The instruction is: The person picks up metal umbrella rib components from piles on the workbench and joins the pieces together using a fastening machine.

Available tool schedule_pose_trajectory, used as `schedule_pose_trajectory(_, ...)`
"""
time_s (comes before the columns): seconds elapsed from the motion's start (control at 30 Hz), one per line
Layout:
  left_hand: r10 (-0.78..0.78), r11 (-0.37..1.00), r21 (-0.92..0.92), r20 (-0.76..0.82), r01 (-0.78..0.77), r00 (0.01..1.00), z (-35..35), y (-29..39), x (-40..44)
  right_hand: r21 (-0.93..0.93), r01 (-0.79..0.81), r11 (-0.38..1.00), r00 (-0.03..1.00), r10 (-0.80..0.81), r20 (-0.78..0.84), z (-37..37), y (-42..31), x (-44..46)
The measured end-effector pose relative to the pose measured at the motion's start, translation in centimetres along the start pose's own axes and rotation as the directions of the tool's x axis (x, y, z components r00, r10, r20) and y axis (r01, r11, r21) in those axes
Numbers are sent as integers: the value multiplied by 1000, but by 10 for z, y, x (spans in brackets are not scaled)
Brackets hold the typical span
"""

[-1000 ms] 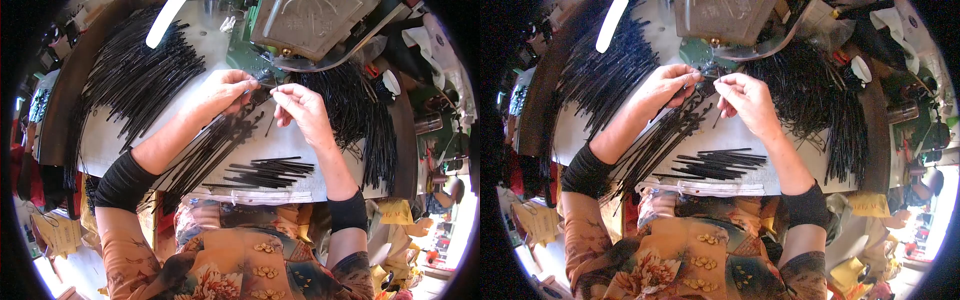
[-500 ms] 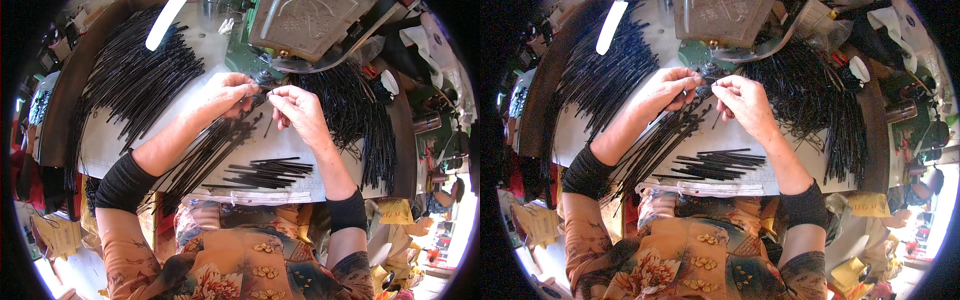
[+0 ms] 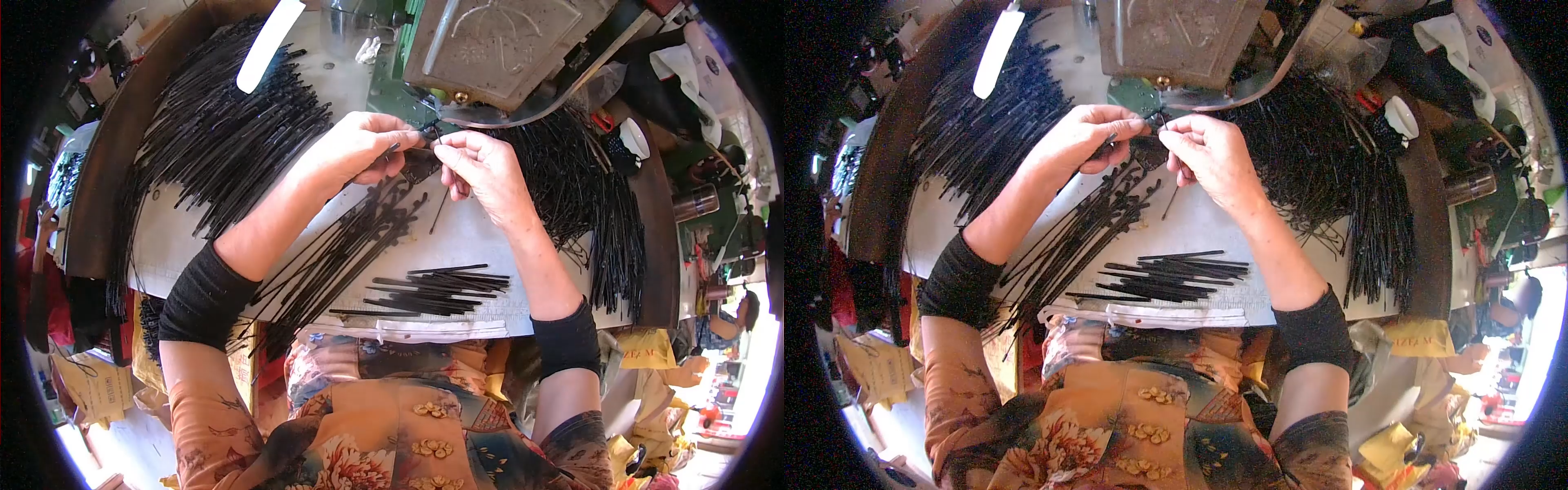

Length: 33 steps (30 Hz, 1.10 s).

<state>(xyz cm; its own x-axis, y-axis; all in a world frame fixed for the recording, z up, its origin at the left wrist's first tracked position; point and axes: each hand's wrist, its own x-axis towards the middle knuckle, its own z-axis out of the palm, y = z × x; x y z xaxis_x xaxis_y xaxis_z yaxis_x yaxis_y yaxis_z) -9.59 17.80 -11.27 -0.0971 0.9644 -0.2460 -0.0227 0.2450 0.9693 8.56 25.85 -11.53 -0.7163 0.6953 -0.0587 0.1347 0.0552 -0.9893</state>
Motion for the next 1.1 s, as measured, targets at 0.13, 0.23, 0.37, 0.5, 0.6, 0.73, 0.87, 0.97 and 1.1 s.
schedule_pose_trajectory(0.13,-20,1000,-7,12,21,1000,0,9,-5,-13,-15,1000,1000,14,-1,0,0,-1)
schedule_pose_trajectory(0.23,-56,998,14,8,56,998,-1,10,-3,42,-55,998,998,55,13,-1,-2,-1)
schedule_pose_trajectory(0.37,-29,999,28,28,28,999,-2,8,-1,118,-55,991,998,53,19,-3,-2,1)
schedule_pose_trajectory(0.5,-21,999,41,2,21,1000,1,9,-3,196,-43,980,998,53,-43,0,0,-3)
schedule_pose_trajectory(0.6,-15,998,61,-20,17,1000,1,12,-5,284,-23,958,994,53,-96,-6,2,-7)
schedule_pose_trajectory(0.73,-15,998,58,-12,16,1000,0,11,-5,493,92,865,985,-6,-174,-15,15,-5)
schedule_pose_trajectory(0.87,-4,999,52,-24,6,1000,3,10,-5,596,131,793,974,8,-225,-21,24,-4)
schedule_pose_trajectory(0.97,-11,999,44,-16,12,1000,11,8,-7,649,135,748,973,22,-228,-18,25,-2)
schedule_pose_trajectory(1.1,34,989,142,33,-38,999,30,3,-13,613,109,783,980,18,-198,-17,26,-3)
